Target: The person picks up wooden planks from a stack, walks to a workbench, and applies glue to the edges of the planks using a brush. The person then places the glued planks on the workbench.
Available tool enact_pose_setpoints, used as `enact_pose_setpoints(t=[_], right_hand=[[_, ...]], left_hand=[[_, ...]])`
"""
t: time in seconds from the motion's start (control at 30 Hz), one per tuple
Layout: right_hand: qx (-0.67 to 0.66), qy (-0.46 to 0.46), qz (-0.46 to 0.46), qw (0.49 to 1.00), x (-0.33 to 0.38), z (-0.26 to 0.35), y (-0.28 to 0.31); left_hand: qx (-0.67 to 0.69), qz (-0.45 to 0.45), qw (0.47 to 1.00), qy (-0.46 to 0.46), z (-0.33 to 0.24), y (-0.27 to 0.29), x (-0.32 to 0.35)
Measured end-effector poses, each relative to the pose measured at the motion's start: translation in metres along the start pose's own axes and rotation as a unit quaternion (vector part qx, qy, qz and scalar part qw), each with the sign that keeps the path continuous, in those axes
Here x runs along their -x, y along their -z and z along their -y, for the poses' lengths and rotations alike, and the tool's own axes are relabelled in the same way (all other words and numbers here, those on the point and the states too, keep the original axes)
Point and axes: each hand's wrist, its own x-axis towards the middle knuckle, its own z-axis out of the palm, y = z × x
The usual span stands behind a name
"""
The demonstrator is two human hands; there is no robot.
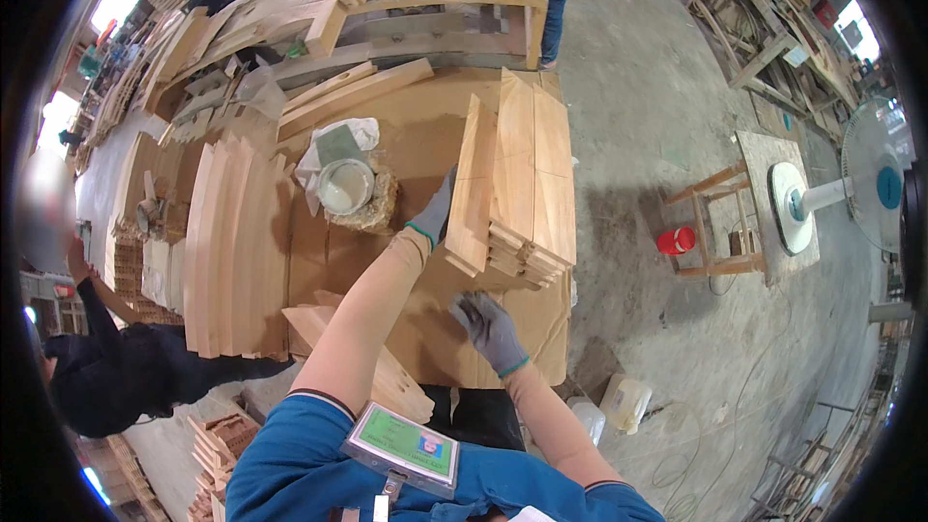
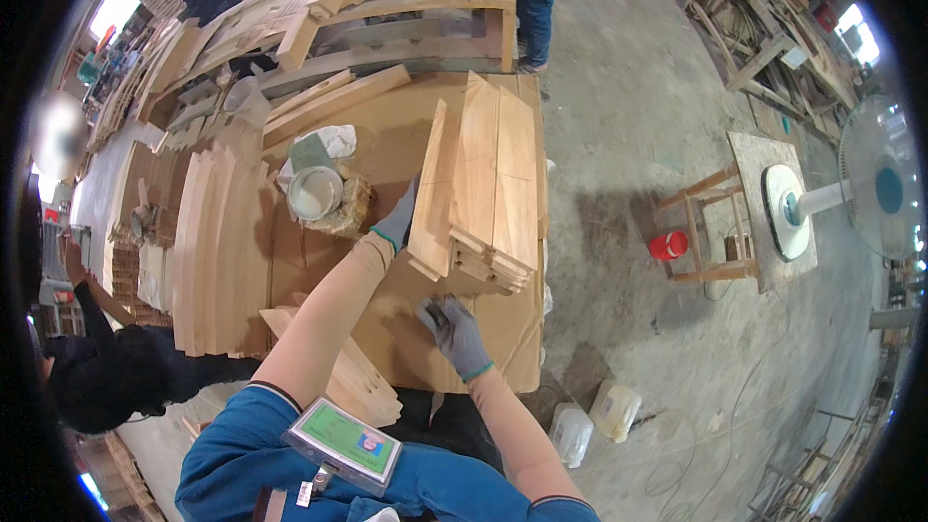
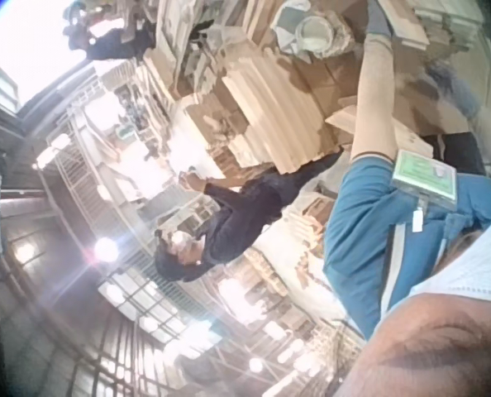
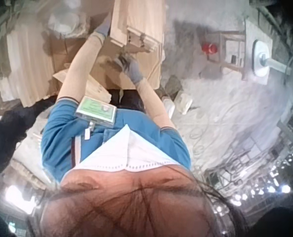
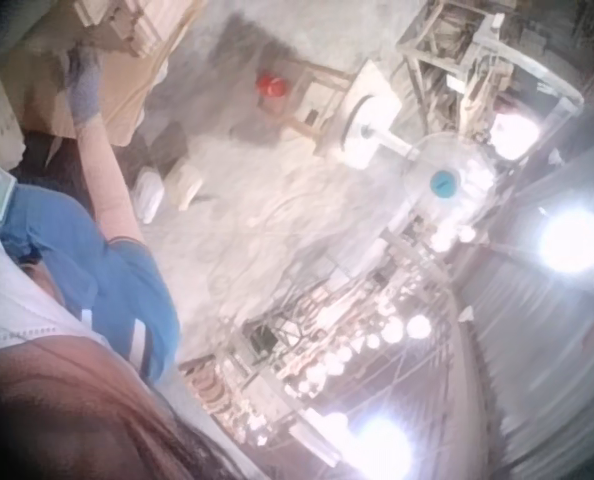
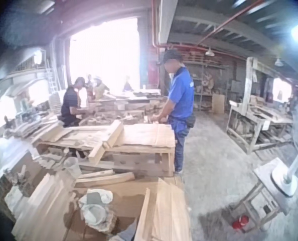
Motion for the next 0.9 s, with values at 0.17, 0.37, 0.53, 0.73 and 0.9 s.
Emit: enact_pose_setpoints(t=[0.17, 0.37, 0.53, 0.73, 0.9], right_hand=[[0.510, 0.078, 0.049, 0.855, 0.078, 0.003, 0.049], [0.249, -0.080, -0.070, 0.963, 0.126, 0.026, 0.044], [0.496, -0.081, 0.066, 0.862, 0.091, -0.015, -0.004], [0.654, -0.118, 0.170, 0.727, 0.050, -0.091, -0.038], [0.579, -0.241, 0.072, 0.776, 0.042, -0.131, -0.029]], left_hand=[[-0.062, -0.037, 0.997, -0.003, 0.013, 0.020, 0.050], [-0.550, -0.265, 0.696, -0.377, 0.001, 0.022, 0.267], [-0.123, -0.350, 0.897, -0.242, 0.108, 0.088, 0.365], [0.216, -0.213, 0.940, -0.157, 0.189, 0.093, 0.329], [0.268, -0.191, 0.928, -0.176, 0.179, 0.077, 0.312]])
